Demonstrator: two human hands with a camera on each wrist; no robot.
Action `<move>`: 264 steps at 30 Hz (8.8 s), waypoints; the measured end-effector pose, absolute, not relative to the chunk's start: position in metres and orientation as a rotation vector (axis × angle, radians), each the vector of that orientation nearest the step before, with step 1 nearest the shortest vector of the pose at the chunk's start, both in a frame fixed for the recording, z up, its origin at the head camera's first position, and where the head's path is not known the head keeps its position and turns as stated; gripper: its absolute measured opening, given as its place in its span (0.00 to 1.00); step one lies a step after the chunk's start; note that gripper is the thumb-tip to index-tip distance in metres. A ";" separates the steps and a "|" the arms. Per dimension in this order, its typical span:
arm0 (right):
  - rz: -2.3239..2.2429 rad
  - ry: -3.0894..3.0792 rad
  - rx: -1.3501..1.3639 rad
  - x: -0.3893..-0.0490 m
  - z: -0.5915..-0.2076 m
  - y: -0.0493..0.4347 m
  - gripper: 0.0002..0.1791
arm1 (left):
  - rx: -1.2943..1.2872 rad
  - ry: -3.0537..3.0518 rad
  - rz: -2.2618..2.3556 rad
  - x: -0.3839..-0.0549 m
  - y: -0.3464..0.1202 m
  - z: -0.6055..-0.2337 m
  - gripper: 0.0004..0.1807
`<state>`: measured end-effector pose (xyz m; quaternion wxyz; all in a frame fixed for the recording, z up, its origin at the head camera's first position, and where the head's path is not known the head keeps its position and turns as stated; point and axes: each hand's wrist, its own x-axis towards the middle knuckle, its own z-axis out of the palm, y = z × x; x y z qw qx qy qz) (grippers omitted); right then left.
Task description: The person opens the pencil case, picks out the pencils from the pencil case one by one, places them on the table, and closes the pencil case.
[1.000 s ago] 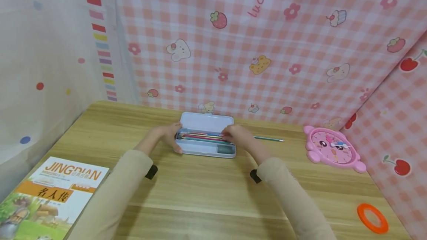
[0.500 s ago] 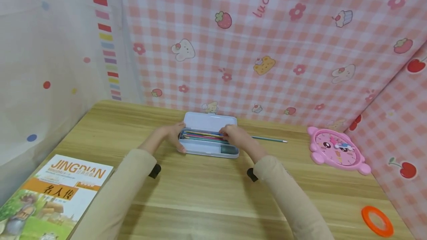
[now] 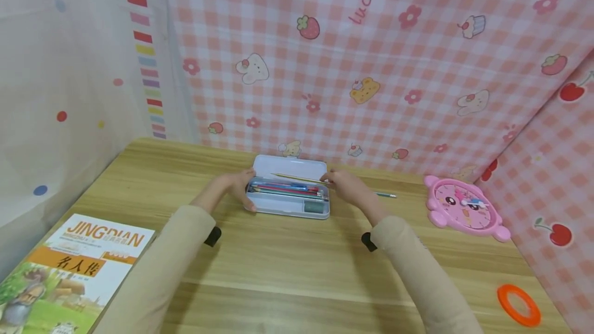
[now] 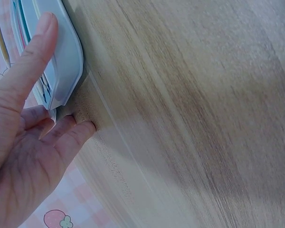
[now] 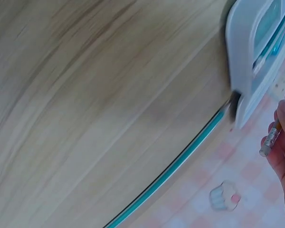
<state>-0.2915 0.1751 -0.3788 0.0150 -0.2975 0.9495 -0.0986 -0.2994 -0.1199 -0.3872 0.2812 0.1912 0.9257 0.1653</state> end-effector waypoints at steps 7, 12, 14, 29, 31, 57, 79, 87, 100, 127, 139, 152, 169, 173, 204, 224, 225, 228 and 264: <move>-0.258 2.998 -0.783 -0.288 -0.375 0.206 0.13 | 0.508 2.486 0.434 -0.299 -0.120 -0.387 0.60; -0.221 3.028 -0.741 -0.286 -0.377 0.231 0.10 | 0.521 2.493 0.426 -0.299 -0.120 -0.388 0.60; -0.205 3.053 -0.748 -0.284 -0.379 0.241 0.09 | 0.520 2.492 0.427 -0.298 -0.121 -0.388 0.60; -0.171 3.083 -0.626 -0.275 -0.384 0.295 0.09 | 0.514 2.475 0.445 -0.298 -0.121 -0.388 0.60; -0.176 3.087 -0.624 -0.274 -0.385 0.300 0.09 | 0.511 2.474 0.447 -0.297 -0.121 -0.387 0.60; -0.192 3.115 -0.730 -0.283 -0.406 0.298 0.10 | 0.480 2.470 0.467 -0.294 -0.120 -0.384 0.59; -0.053 3.215 -0.767 -0.286 -0.415 0.301 0.11 | 0.483 2.468 0.461 -0.293 -0.120 -0.381 0.59; -0.097 3.219 -0.791 -0.285 -0.416 0.300 0.09 | 0.474 2.468 0.440 -0.295 -0.120 -0.382 0.59; -0.179 3.195 -0.862 -0.288 -0.412 0.272 0.10 | 0.469 2.469 0.445 -0.295 -0.121 -0.382 0.59; -0.279 2.949 -1.269 -0.285 -0.407 0.154 0.07 | 0.490 2.481 0.439 -0.295 -0.122 -0.385 0.59; 0.063 3.003 -1.303 -0.281 -0.403 0.137 0.08 | 0.488 2.485 0.466 -0.294 -0.123 -0.385 0.59; 0.307 2.948 -1.322 -0.283 -0.399 0.135 0.08 | 0.486 2.476 0.461 -0.294 -0.121 -0.385 0.60; 0.114 3.032 -1.303 -0.280 -0.386 0.177 0.04 | 0.513 2.462 0.497 -0.296 -0.122 -0.387 0.60; 0.091 3.046 -1.237 -0.278 -0.384 0.193 0.05 | 0.514 2.464 0.507 -0.296 -0.122 -0.387 0.60; 0.094 3.152 -0.893 -0.272 -0.403 0.305 0.07 | 0.491 2.463 0.499 -0.292 -0.122 -0.383 0.59; 0.076 3.224 -0.941 -0.279 -0.415 0.305 0.04 | 0.479 2.457 0.508 -0.293 -0.122 -0.384 0.59; 0.069 3.228 -0.939 -0.279 -0.415 0.304 0.04 | 0.477 2.455 0.510 -0.293 -0.122 -0.384 0.59; 0.047 3.230 -0.937 -0.278 -0.413 0.301 0.04 | 0.474 2.452 0.507 -0.293 -0.121 -0.384 0.59; -0.155 3.005 -1.015 -0.289 -0.397 0.162 0.05 | 0.472 2.453 0.473 -0.296 -0.122 -0.386 0.60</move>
